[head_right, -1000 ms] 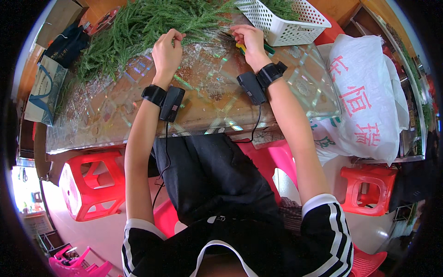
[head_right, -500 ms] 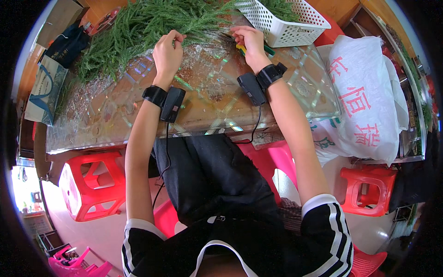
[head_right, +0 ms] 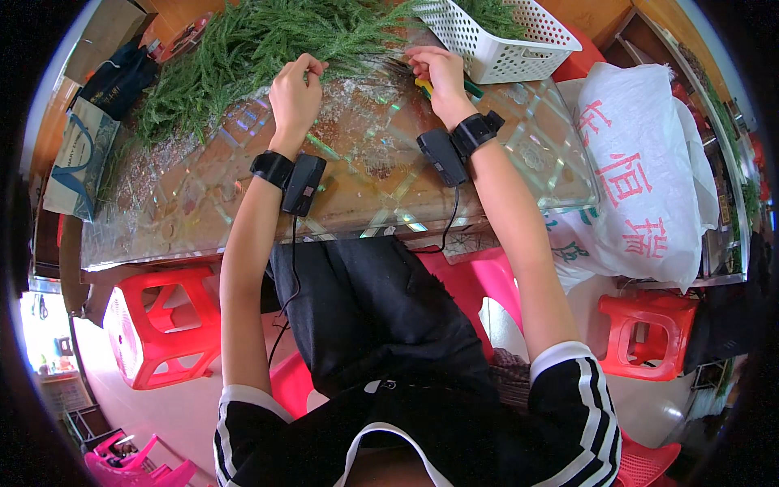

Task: Picking leaves from plant stems and placing them into a white plastic basket.

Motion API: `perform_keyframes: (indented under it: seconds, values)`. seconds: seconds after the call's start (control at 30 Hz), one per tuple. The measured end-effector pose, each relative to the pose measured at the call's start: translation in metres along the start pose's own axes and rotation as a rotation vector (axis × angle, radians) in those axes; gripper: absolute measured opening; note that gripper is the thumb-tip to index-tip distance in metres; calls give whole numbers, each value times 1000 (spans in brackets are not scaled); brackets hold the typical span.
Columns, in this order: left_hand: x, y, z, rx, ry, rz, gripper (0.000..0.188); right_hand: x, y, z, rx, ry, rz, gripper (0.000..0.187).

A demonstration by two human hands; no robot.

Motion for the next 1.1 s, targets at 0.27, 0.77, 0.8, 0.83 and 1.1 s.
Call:
perform_keyframes:
  seconds: [0.27, 0.77, 0.8, 0.83, 1.1]
  values:
    - [1, 1, 0, 9, -4, 4, 7, 0, 0, 0, 4, 17, 49, 21]
    - [2, -2, -1, -215, 173, -148, 19, 1, 0, 0, 0, 23, 55, 21]
    - [4, 0, 0, -215, 174, -149, 19, 0, 0, 0, 5, 21, 51, 21]
    - [5, 2, 0, -206, 141, -199, 24, 0, 0, 0, 11, 20, 47, 21]
    - [13, 3, -2, -189, -34, -426, 49, -1, 1, -1, 7, 20, 28, 20]
Point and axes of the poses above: each hand's wrist, its own z-axis away from the middle knuckle, its own y-axis out of the palm, x = y × z, the point moved 1 cm from there along -z, towards the middle knuckle, and after that the axes turned 13 degrees about -z, right-handed, at the moved point
